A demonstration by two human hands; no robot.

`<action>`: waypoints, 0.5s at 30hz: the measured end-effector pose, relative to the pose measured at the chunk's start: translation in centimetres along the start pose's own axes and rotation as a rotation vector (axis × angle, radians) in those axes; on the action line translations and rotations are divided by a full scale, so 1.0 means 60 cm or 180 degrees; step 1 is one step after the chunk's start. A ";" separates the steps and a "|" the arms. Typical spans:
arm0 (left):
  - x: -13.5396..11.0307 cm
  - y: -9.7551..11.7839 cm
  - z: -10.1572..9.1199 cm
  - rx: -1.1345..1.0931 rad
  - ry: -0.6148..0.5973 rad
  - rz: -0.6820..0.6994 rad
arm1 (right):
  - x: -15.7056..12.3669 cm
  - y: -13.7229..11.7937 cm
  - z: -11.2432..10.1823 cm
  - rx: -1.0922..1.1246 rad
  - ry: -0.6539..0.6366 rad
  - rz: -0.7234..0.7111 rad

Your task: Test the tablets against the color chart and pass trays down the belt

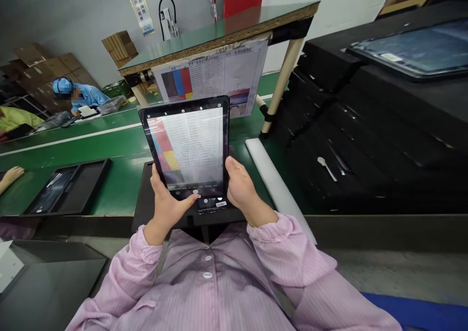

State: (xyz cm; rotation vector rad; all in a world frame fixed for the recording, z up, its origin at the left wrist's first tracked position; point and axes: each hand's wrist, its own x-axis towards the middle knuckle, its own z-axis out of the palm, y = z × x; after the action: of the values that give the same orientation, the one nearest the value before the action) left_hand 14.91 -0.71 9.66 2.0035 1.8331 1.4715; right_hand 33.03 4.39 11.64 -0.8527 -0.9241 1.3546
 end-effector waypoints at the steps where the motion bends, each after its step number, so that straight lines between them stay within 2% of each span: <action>1: 0.000 0.001 0.002 0.0027 -0.0004 -0.0042 | 0.000 0.000 0.000 -0.0075 0.0007 -0.0016; 4: 0.003 0.002 0.005 0.0096 0.0022 -0.0072 | 0.001 0.000 -0.001 -0.0181 0.0037 -0.0032; 9: 0.005 -0.002 0.006 0.0093 0.0077 0.0100 | 0.003 0.000 -0.002 0.0164 -0.0004 -0.0009; 15: 0.004 -0.002 0.007 -0.0024 0.0125 0.0018 | 0.004 -0.006 0.003 0.0167 -0.0015 0.0016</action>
State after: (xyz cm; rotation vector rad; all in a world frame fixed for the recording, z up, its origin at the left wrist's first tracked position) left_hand 15.07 -0.25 9.53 1.9921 1.8353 1.5276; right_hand 33.03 4.58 12.06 -0.8125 -0.8869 1.3799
